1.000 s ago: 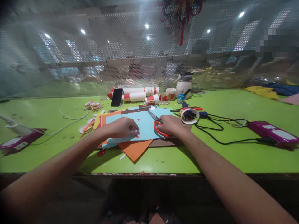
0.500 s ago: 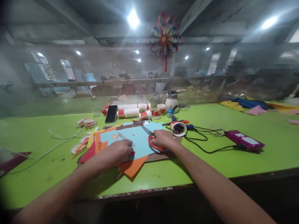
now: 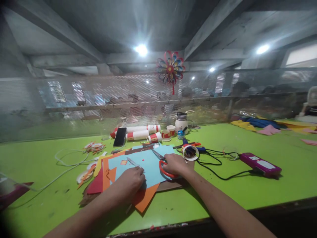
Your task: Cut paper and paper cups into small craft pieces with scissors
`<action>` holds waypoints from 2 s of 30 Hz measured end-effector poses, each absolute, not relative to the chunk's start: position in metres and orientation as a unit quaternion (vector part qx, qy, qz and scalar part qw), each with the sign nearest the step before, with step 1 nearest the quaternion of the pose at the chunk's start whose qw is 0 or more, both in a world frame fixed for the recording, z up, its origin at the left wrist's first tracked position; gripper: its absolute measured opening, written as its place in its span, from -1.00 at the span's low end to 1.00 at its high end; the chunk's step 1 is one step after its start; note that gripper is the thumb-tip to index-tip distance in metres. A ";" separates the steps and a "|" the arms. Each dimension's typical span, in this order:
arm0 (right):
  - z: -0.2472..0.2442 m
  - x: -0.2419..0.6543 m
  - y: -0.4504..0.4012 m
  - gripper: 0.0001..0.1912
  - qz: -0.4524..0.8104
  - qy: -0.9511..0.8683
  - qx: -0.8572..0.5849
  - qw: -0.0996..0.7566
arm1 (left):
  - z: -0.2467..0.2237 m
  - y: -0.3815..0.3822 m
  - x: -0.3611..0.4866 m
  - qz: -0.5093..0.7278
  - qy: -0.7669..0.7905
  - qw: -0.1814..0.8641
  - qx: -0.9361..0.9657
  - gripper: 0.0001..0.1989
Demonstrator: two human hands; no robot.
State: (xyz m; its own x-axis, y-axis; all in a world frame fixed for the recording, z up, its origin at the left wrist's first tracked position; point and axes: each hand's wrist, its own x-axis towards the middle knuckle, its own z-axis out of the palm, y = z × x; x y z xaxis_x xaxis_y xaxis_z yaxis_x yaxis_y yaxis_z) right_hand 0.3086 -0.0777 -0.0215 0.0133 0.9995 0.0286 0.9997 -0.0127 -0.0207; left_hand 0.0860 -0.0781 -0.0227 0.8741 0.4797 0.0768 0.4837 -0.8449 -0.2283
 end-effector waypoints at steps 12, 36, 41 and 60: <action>-0.019 0.310 -0.079 -0.69 0.019 -0.691 -0.722 0.040 | 0.004 -0.061 0.062 -0.205 -0.355 -0.104 -0.906 -0.82; -0.016 0.312 -0.077 -0.70 0.027 -0.701 -0.708 0.077 | 0.007 -0.052 0.063 -0.251 -0.375 -0.500 -0.739 -0.92; -0.017 0.316 -0.073 -0.69 0.023 -0.701 -0.708 0.084 | 0.005 -0.053 0.065 -0.245 -0.387 -0.500 -0.735 -0.90; -0.021 0.318 -0.072 -0.71 0.028 -0.703 -0.704 0.098 | -0.014 -0.040 0.064 -0.234 -0.415 -0.479 -0.737 -0.80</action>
State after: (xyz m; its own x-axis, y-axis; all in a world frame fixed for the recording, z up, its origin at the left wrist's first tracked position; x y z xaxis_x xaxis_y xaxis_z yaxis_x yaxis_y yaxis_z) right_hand 0.3175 -0.0723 -0.0205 0.0112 0.9951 0.0979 0.9840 0.0065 -0.1781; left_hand 0.0641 -0.0402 -0.0141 0.5453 0.8366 -0.0521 0.3881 -0.1969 0.9003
